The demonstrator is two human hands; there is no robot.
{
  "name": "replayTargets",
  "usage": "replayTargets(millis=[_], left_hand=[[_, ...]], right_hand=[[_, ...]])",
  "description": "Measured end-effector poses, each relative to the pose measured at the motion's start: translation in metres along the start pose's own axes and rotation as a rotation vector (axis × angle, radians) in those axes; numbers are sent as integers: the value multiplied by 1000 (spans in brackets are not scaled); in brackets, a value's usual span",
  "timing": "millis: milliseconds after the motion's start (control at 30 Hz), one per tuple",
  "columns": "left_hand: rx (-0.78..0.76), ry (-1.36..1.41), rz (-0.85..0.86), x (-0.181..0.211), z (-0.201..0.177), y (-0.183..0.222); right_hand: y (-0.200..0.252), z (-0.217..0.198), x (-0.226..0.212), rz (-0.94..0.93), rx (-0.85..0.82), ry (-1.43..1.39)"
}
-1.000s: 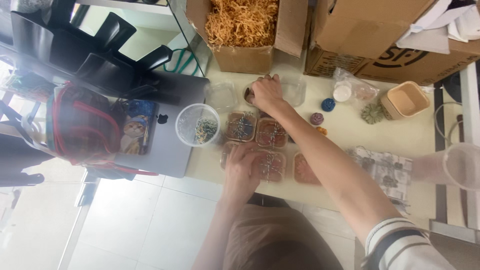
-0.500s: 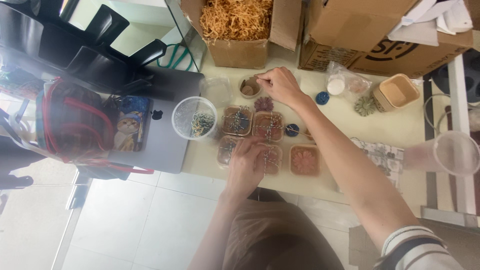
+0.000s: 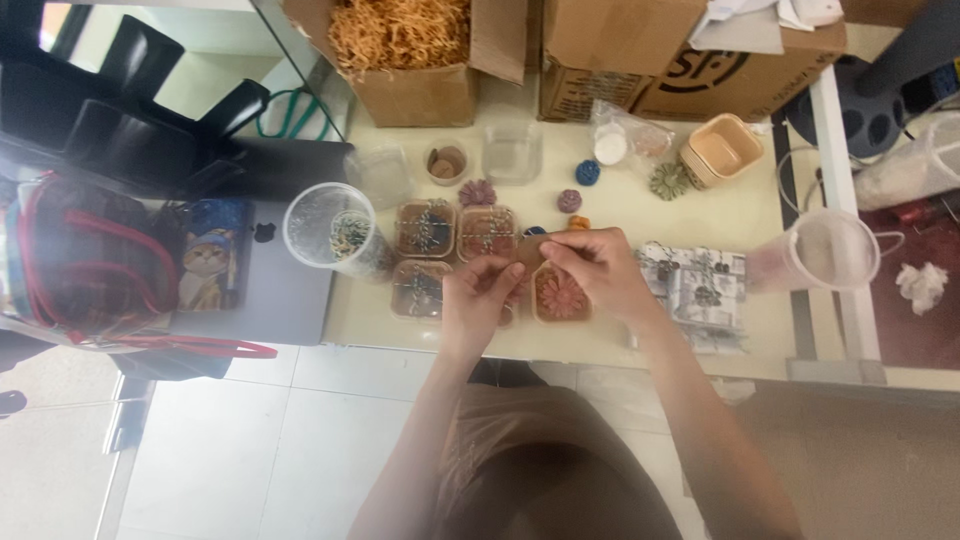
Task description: The person prepares small decorative candles by placing them into clear containers with shredded paper padding, then closes the containers and ties them with decorative string.
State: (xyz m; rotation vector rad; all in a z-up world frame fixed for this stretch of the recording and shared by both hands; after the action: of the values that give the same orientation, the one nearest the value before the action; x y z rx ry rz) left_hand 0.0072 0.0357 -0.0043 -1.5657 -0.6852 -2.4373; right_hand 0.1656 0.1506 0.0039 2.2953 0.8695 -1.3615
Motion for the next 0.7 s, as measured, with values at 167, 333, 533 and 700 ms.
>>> replayTargets(millis=[167, 333, 533, 700], left_hand=[[42, -183, 69, -8, -11, -3], [100, -251, 147, -6, -25, -9], [79, -245, 180, -13, -21, -8], [85, -156, 109, -20, -24, -4]], right_hand=[[46, -30, 47, 172, 207, -393], [75, -18, 75, 232, 103, -166], [69, 16, 82, 529, 70, 81], [61, 23, 71, 286, 182, 229]])
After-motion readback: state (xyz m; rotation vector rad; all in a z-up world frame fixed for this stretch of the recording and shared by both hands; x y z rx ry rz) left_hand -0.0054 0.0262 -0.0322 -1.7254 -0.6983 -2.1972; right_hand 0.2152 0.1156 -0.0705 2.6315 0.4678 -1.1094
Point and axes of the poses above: each hand's wrist, its own y-axis away from the middle knuckle, its own z-axis out of the palm, x = y × z, the point moved 3 cm from there along -y, towards the middle knuckle, and after that the axes turned 12 degrees about y, right-handed, at the moved point
